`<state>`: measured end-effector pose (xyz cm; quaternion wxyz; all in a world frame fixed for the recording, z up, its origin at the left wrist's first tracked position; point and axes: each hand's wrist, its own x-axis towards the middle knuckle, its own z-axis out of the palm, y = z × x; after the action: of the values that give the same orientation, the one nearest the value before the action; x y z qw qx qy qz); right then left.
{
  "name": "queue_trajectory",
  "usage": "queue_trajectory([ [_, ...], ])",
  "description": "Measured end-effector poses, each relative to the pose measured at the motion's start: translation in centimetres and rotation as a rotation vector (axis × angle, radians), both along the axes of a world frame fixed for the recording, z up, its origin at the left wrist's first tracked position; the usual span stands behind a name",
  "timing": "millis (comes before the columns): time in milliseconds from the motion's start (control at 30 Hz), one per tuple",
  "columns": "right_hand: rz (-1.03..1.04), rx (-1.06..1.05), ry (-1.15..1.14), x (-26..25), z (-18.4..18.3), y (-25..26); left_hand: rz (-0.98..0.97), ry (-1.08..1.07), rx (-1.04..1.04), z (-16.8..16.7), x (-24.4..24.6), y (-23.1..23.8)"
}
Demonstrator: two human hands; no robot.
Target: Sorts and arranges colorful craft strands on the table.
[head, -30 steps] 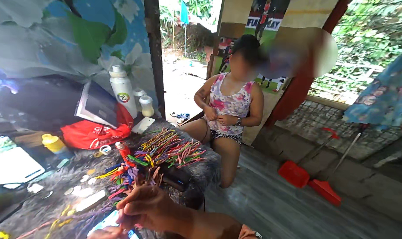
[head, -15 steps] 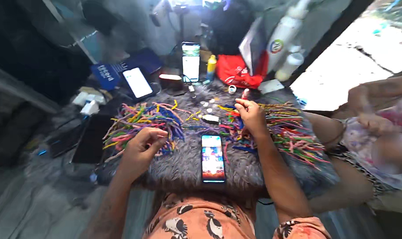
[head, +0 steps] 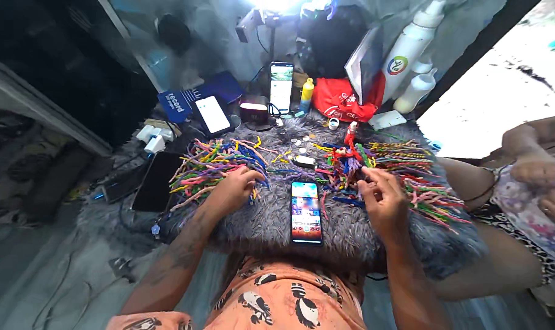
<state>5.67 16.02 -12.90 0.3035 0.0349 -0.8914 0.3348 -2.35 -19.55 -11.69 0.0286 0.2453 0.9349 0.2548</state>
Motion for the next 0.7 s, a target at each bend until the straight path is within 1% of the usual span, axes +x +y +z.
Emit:
queue_trajectory([
  [67,0.035,0.003,0.036,1.6,-0.8,0.2,-0.042,0.094,-0.182,-1.5,-1.4,0.7],
  [133,0.072,-0.018,0.073,2.8,-1.3,0.4,-0.095,0.138,-0.218,-2.2,-2.6,0.9],
  [167,0.088,-0.038,0.082,3.2,-1.4,0.5,-0.12,0.152,-0.183,-2.0,-3.0,0.8],
  [233,0.108,-0.095,0.081,3.8,-1.7,0.6,-0.157,0.199,-0.049,-1.0,-4.0,0.6],
  [333,0.108,-0.19,0.052,3.9,-2.9,0.5,-0.16,0.264,0.103,0.8,-5.7,0.6],
  [433,0.116,-0.263,0.0,3.6,-4.2,0.0,-0.118,0.266,0.137,2.9,-6.7,1.3],
  [500,0.122,-0.278,-0.032,3.5,-4.9,-0.4,-0.094,0.243,0.15,3.3,-7.6,1.6],
  [567,0.123,-0.284,-0.063,3.7,-5.5,-1.0,-0.049,0.228,0.218,4.0,-8.2,2.1],
  [633,0.143,-0.278,-0.105,4.0,-6.1,-1.2,0.011,0.209,0.349,5.5,-7.8,2.8],
  [700,0.238,-0.234,-0.195,4.4,-6.3,-1.1,0.056,0.225,0.493,7.3,-6.6,3.5],
])
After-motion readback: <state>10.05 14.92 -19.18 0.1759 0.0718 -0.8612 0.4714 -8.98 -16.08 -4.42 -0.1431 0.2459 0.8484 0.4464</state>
